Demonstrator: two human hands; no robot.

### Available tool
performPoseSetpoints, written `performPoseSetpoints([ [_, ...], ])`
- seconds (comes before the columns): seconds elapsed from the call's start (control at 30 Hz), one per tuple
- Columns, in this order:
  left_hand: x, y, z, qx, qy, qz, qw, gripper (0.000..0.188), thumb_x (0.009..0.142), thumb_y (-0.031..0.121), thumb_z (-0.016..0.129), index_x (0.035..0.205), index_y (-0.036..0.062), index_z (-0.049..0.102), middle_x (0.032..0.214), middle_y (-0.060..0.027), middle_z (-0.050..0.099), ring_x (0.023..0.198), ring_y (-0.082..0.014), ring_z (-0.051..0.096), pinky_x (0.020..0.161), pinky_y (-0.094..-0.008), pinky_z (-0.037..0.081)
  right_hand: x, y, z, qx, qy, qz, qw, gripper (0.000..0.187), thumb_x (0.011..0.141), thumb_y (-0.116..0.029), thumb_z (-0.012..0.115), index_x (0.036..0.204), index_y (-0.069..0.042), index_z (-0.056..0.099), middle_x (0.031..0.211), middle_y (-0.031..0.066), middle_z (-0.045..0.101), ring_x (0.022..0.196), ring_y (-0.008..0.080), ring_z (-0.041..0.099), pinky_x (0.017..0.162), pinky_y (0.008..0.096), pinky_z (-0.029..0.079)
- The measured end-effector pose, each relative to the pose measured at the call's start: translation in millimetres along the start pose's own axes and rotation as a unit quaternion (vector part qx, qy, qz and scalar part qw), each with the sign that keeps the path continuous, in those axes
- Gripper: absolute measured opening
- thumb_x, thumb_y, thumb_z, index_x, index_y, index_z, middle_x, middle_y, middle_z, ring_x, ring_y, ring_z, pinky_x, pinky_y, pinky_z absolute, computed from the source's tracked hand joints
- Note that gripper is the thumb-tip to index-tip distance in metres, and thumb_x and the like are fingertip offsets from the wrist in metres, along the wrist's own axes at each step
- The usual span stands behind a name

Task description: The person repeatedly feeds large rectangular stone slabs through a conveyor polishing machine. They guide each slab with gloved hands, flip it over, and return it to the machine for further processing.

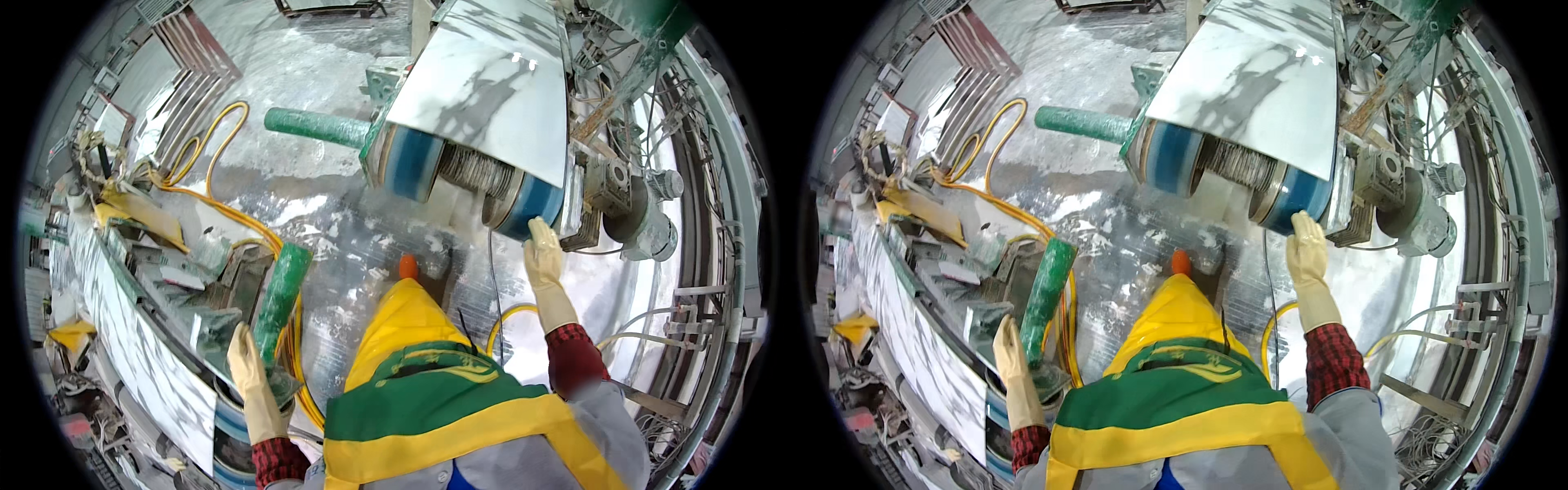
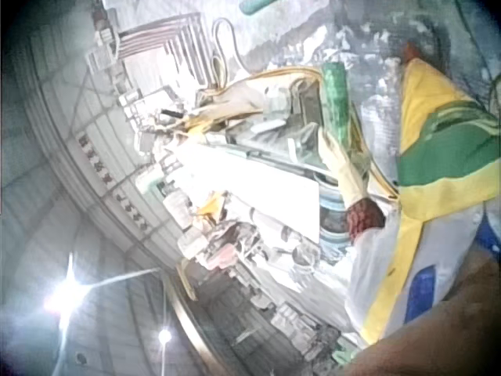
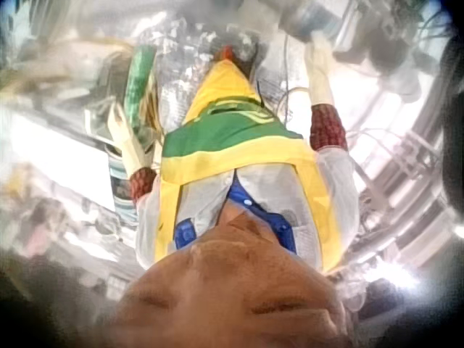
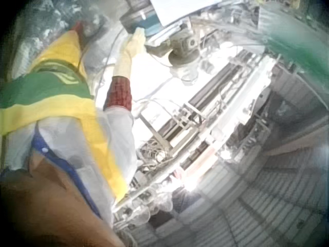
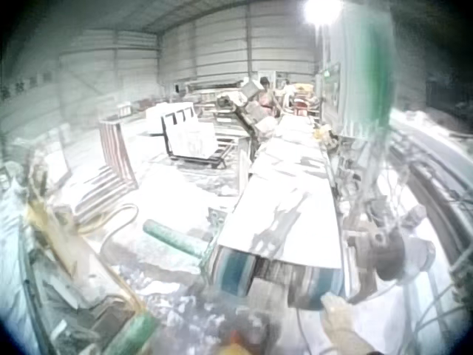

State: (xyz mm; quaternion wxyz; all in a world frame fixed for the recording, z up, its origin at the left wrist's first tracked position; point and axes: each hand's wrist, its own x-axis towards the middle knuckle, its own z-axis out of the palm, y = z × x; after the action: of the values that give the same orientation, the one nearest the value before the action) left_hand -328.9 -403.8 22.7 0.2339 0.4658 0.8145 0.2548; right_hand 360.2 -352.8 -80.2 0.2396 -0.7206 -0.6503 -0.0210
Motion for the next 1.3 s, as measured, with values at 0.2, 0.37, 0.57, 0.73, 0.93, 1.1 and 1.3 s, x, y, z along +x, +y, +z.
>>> performPoseSetpoints([
  [0.2,-94.6,-158.5,-88.1,0.225,0.01,-0.036,0.974,0.052,0.112,0.024,0.067,0.159,0.0045,0.059,0.164,-0.0226,0.059,0.145,-0.0419,0.061,0.119,-0.046,0.051,-121.3,-76.2,24.0,0.091,-0.171,0.121,0.974,0.046,0.094,-0.012,0.074,0.14,-0.006,0.073,0.146,0.0218,0.072,0.138,0.0441,0.063,0.122,0.0491,0.049],
  [0.37,-101.9,-213.3,-81.7,0.215,-0.019,0.063,0.974,0.049,0.106,0.012,0.07,0.154,0.0114,0.063,0.164,-0.0318,0.054,0.152,-0.0504,0.053,0.119,-0.0498,0.05,-231.8,-59.6,44.4,0.111,-0.224,0.077,0.965,0.047,0.096,-0.018,0.076,0.142,-0.007,0.072,0.142,0.023,0.074,0.133,0.0447,0.067,0.119,0.0498,0.052],
  [0.57,-116.7,-185.0,-92.5,0.114,-0.053,0.104,0.987,0.046,0.106,0.006,0.068,0.152,0.0076,0.065,0.161,-0.0336,0.058,0.157,-0.0515,0.048,0.119,-0.0471,0.049,-277.5,-85.4,-1.0,0.126,-0.326,0.228,0.909,0.047,0.1,-0.032,0.072,0.142,-0.011,0.073,0.129,0.0253,0.078,0.121,0.0449,0.074,0.104,0.0511,0.058],
  [0.73,-126.9,-171.8,-100.4,0.082,-0.022,0.115,0.99,0.04,0.106,0.009,0.069,0.146,0.0086,0.069,0.154,-0.0349,0.062,0.149,-0.0529,0.055,0.121,-0.0475,0.048,-308.4,-118.0,17.4,0.04,-0.366,0.241,0.898,0.042,0.096,-0.03,0.073,0.135,-0.016,0.077,0.131,0.0231,0.078,0.126,0.0451,0.071,0.111,0.052,0.056],
  [0.93,-156.7,-231.1,-177.1,0.072,0.016,0.307,0.949,0.035,0.103,0.012,0.071,0.138,0.0082,0.07,0.137,-0.0214,0.073,0.137,-0.0494,0.062,0.122,-0.0559,0.046,-320.6,-256.6,71.0,0.061,-0.379,0.077,0.92,0.042,0.099,-0.028,0.072,0.138,-0.012,0.074,0.132,0.0225,0.078,0.123,0.0438,0.073,0.112,0.0509,0.056],
  [1.1,-191.8,-363.5,-277.1,0.177,0.157,0.159,0.959,0.048,0.105,0.02,0.07,0.151,0.0056,0.065,0.15,-0.0249,0.067,0.147,-0.0505,0.055,0.126,-0.0583,0.04,-326.4,-438.4,65.9,0.168,-0.187,-0.252,0.934,0.043,0.095,-0.019,0.075,0.136,-0.006,0.072,0.143,0.0207,0.073,0.133,0.043,0.065,0.117,0.0504,0.05],
  [1.3,-210.9,-463.6,-317.7,0.238,0.159,0.056,0.957,0.062,0.107,0.03,0.067,0.161,0.0033,0.054,0.168,-0.0244,0.053,0.156,-0.0472,0.046,0.133,-0.0555,0.032,-292.8,-668.7,20.6,0.265,-0.139,-0.423,0.855,0.045,0.094,-0.009,0.074,0.138,-0.001,0.068,0.14,0.0246,0.069,0.13,0.0463,0.064,0.118,0.0535,0.049],
])
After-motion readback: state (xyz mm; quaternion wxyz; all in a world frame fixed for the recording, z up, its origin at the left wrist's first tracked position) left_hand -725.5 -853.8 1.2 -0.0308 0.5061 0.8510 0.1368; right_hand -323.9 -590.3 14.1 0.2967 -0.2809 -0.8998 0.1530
